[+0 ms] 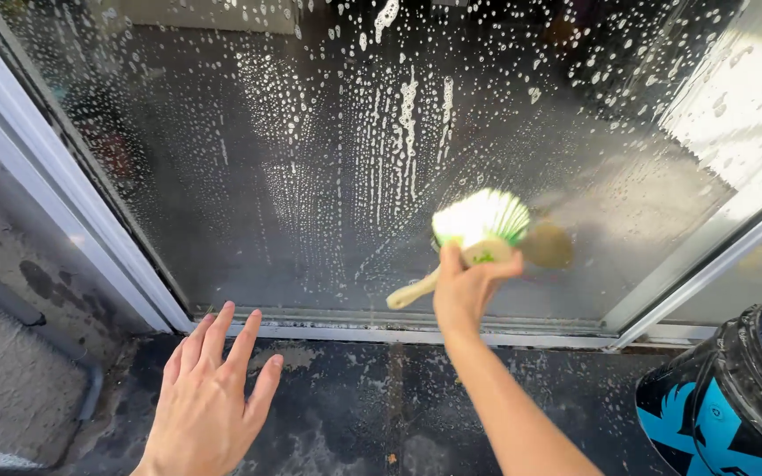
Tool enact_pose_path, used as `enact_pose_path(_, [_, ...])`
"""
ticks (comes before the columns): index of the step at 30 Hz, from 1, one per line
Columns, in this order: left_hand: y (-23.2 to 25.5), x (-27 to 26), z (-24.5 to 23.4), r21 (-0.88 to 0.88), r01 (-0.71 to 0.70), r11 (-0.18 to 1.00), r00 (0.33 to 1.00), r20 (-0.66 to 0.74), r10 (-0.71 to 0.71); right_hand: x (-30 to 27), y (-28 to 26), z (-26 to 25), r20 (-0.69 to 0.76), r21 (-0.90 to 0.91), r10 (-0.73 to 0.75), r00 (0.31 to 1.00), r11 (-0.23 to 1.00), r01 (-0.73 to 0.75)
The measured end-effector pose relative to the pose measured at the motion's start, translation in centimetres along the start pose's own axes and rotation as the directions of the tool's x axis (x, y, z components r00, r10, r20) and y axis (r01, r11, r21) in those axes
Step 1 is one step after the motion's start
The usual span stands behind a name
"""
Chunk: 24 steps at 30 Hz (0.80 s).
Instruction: The person is scrubbing a glass door using a soapy brush and a bucket of water.
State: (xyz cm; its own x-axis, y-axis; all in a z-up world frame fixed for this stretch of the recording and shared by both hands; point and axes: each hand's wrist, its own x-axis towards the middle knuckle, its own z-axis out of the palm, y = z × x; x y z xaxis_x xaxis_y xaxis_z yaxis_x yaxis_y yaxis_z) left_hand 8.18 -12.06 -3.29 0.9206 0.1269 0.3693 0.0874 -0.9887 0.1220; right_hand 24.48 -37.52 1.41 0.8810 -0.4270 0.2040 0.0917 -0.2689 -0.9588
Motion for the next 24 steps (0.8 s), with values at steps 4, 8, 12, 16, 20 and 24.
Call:
enact_pose_path(4, [-0.1,-0.2,-0.1,-0.005,-0.023,1.000,0.999,-0.032,0.023,-2.8,6.9,3.1,0.079,-0.008,0.367,0.927,0.930,-0.368])
enact_pose_path(8, [-0.5,-0.2,-0.6,0.048,-0.018,0.999,1.000,-0.016,0.019,-3.0,12.5,5.0,0.022,0.096,0.479,0.877,0.873,-0.479])
enact_pose_path(12, [0.1,-0.2,-0.7,0.040,-0.047,0.998,0.998,-0.041,0.049,-3.4,8.1,1.8,0.002,0.414,0.485,0.875,0.796,-0.442])
enact_pose_path(16, [0.9,0.3,-1.0,0.081,-0.074,0.994,0.997,0.009,0.074,1.1,-0.9,-4.9,-0.018,0.389,0.268,0.963,0.890,-0.240])
enact_pose_path(20, [2.0,1.1,-0.9,0.111,-0.076,0.991,0.993,-0.077,0.084,11.1,-4.9,-11.1,-0.300,0.153,-0.234,0.925,0.945,0.289])
enact_pose_path(24, [1.9,1.4,-0.9,0.122,-0.024,0.992,0.999,-0.039,0.029,15.9,-9.5,-17.2,-0.230,-0.078,-0.823,0.519,0.547,0.833])
